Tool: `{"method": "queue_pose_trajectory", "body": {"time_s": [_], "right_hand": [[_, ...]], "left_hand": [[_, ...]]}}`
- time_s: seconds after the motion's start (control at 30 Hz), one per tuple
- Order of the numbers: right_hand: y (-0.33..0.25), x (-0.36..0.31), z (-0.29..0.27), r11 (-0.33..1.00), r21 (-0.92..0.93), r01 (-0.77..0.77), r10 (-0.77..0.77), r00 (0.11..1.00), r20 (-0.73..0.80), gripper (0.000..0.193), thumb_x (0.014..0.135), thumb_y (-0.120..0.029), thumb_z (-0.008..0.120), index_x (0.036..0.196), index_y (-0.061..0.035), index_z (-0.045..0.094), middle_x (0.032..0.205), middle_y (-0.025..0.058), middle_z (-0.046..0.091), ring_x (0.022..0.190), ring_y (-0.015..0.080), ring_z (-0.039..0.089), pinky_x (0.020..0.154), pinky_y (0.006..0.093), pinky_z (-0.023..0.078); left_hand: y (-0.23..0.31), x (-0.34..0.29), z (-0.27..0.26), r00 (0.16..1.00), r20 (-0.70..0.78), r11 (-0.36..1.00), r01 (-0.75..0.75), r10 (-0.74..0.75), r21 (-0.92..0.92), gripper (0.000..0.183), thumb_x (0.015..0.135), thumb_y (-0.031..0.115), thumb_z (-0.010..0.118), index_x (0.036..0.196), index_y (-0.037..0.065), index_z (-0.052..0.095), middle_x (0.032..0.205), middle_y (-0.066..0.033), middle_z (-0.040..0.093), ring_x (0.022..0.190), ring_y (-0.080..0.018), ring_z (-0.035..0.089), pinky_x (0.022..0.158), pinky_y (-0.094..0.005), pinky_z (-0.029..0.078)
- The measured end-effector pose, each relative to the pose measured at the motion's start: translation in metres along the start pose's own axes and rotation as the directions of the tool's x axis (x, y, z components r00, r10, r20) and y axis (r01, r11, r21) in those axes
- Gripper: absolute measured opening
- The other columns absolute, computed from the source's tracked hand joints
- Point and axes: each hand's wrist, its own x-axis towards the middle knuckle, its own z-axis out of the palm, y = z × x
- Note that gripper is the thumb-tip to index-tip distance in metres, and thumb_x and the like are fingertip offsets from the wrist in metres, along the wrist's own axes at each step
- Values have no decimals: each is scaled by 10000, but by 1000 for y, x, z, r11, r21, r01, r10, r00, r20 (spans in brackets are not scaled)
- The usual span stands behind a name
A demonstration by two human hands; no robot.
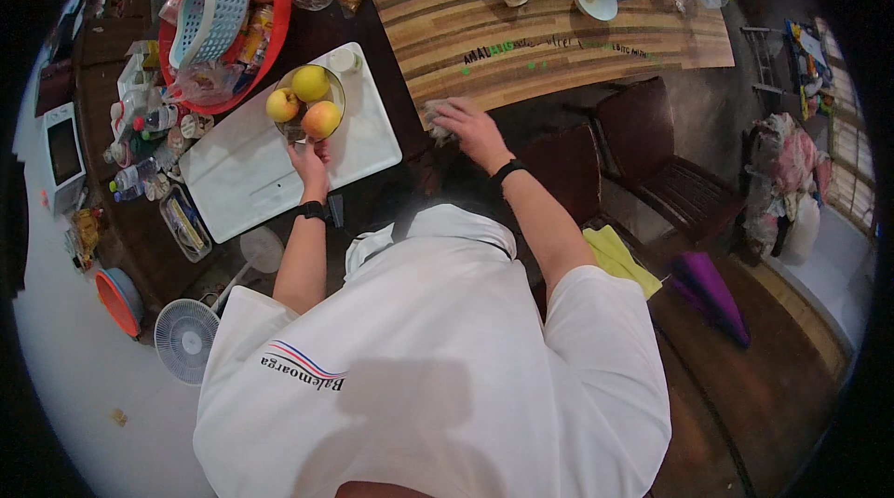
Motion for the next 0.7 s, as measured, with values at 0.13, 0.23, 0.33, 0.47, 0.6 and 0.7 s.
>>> {"method": "queue_pose_trajectory", "body": {"time_s": [0.13,0.23,0.33,0.47,0.6,0.7], "right_hand": [[30,-11,-25,989,-77,-126,117,987,-110,561,726,126,637,1229,-104,725,1403,58,669,1344,334,580,1082,442,523],[54,-22,-41,966,-91,-242,227,963,-148,597,725,143,631,1259,-108,718,1423,65,659,1359,338,570,1093,453,513],[73,-29,-57,925,-116,-363,342,925,-165,605,758,155,632,1292,-118,707,1465,77,634,1390,336,547,1134,459,485],[108,-36,-73,845,-106,-524,494,841,-223,598,797,169,597,1320,-105,694,1496,78,616,1411,326,528,1162,459,463],[135,-35,-90,705,66,-706,695,669,-264,551,829,146,581,1318,-76,702,1526,107,588,1417,342,517,1172,456,456],[144,-35,-90,621,90,-779,759,567,-320,519,842,121,591,1316,-57,704,1543,147,564,1428,363,504,1171,453,457]], "left_hand": [[5,-2,3,1000,-10,999,22,-22,24,478,1064,218,648,1446,110,382,823,-86,719,629,-143,654,508,-271,486],[1,2,1,999,-25,1000,21,-21,20,482,1059,213,658,1441,108,384,843,-86,714,661,-153,666,531,-281,498],[5,-1,2,999,-29,999,27,-27,25,491,1053,202,668,1445,115,386,864,-82,701,681,-161,659,554,-286,481],[6,-1,1,999,-19,998,48,-48,34,537,1050,197,666,1493,133,369,864,-76,698,686,-159,658,566,-285,486],[-3,5,-5,1000,-1,998,3,-3,56,532,1058,222,661,1491,111,372,845,-73,700,664,-152,663,540,-286,508],[0,2,-1,1000,-12,999,17,-17,30,511,1061,230,658,1478,107,389,842,-69,696,655,-150,659,535,-287,510]]}}
